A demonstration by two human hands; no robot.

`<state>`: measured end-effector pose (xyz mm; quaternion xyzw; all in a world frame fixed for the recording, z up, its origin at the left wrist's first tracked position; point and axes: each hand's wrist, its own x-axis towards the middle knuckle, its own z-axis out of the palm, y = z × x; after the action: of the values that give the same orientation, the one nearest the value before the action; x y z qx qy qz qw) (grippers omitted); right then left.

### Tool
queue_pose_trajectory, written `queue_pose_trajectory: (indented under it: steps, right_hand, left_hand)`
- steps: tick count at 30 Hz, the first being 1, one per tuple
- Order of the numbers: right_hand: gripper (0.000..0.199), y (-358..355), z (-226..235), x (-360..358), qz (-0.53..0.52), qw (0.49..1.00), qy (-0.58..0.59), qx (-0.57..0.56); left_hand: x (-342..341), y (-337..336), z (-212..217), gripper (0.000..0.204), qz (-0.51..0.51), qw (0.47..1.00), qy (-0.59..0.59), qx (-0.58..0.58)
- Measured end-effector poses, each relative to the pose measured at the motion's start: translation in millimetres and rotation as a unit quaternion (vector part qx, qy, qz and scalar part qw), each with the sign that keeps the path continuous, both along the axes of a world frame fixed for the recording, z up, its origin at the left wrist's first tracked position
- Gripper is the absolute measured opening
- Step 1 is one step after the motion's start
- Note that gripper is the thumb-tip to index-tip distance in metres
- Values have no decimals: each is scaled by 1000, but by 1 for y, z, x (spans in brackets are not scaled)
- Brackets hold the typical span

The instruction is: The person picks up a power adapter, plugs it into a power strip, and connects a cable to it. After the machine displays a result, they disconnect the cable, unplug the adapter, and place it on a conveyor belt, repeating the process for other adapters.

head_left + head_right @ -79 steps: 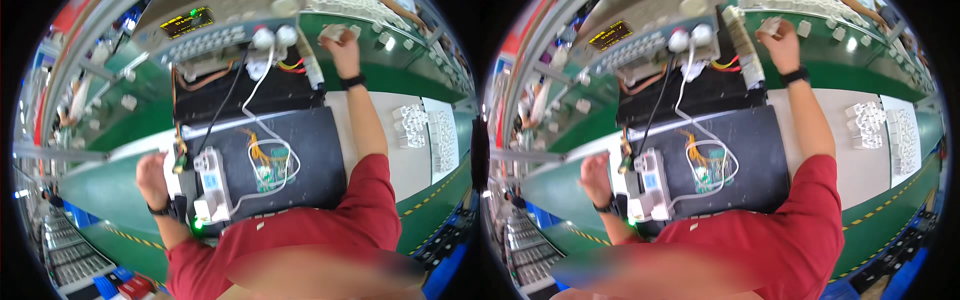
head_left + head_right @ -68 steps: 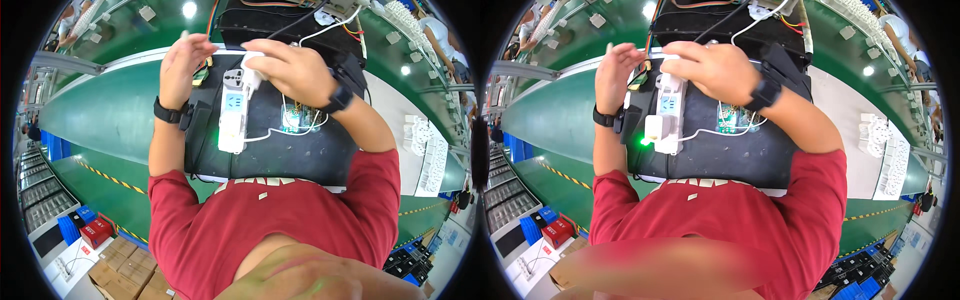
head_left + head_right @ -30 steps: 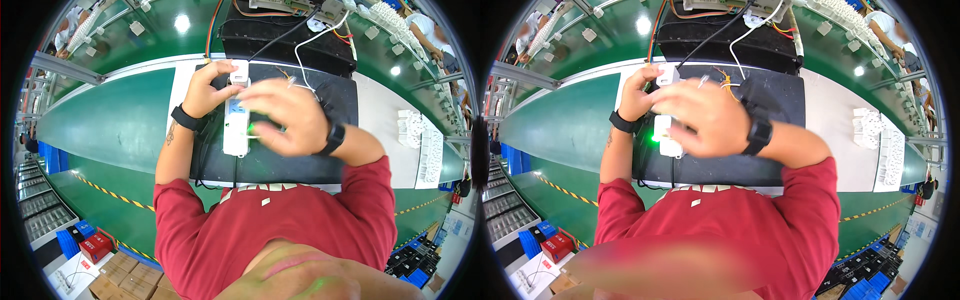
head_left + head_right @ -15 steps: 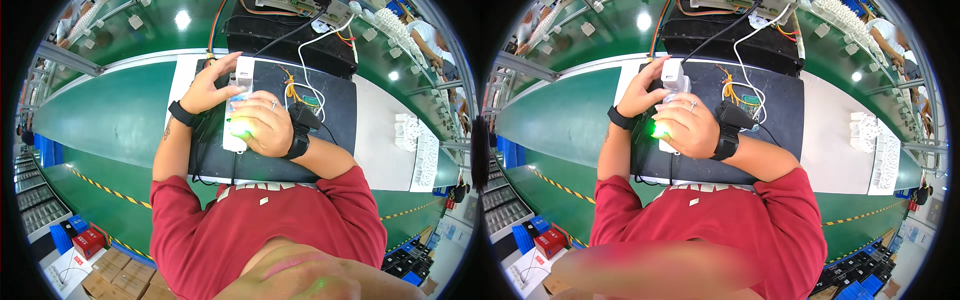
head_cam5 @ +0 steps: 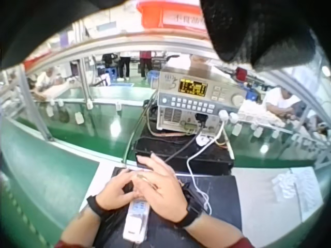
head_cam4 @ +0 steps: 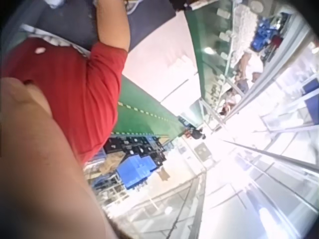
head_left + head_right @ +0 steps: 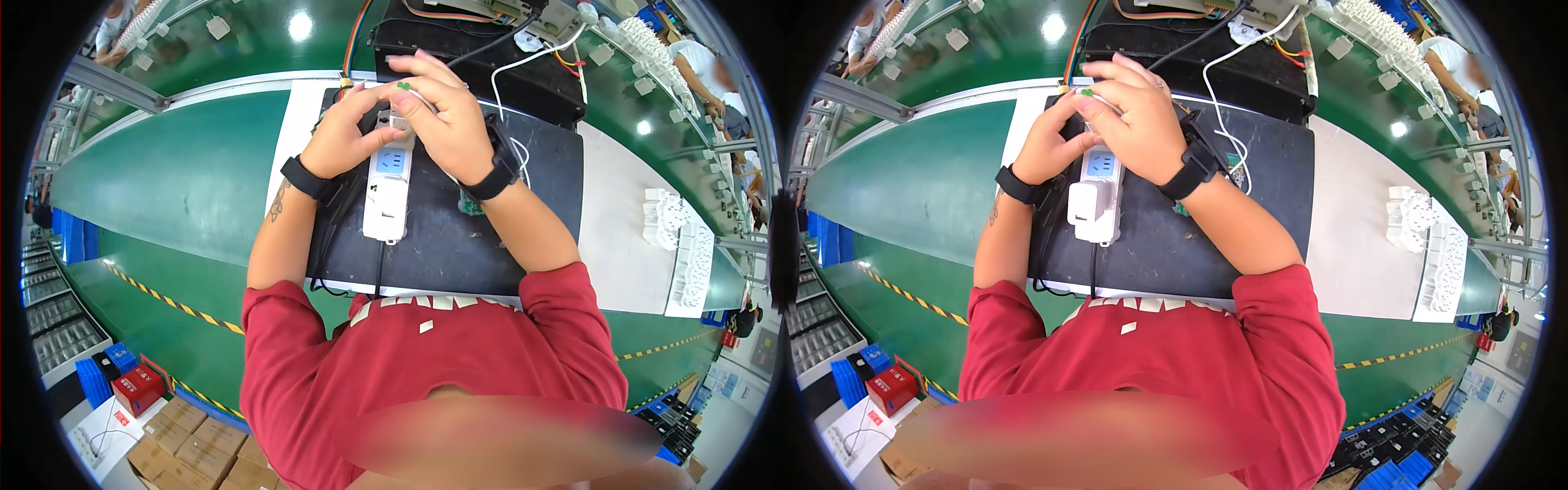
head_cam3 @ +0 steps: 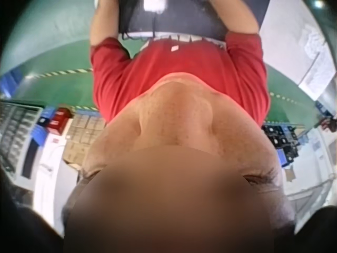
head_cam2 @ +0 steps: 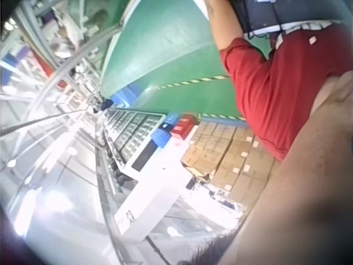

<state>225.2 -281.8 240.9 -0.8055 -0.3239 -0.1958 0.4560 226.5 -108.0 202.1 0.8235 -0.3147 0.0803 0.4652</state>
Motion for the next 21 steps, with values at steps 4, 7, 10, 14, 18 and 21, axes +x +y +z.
queue_pose_trajectory:
  steps: [4, 7, 10, 14, 18, 21]
  right_hand:
    - [23, 2, -14, 1, 47, 975, 177, 123]
    - [22, 0, -11, -1, 30, 976, 184, 113]
    - [20, -3, -7, 2, 16, 995, 87, 50]
    - [17, -7, -10, 2, 14, 999, -46, -26]
    - [13, -6, -19, -3, 20, 999, -44, 14]
    - [12, -6, -24, -3, 18, 998, -53, 8]
  left_hand:
    - [-1, 1, 1, 46, 2, 1000, -3, -7]
    - [0, 2, -2, 46, 2, 1000, -2, -13]
    - [1, -1, 1, 47, -5, 1000, 5, 3]
    - [-12, 5, 28, 54, 22, 995, -28, 88]
    - [-54, 35, 66, 62, -15, 997, 39, 62]
    - [-73, 29, 64, 66, -160, 978, 117, 67]
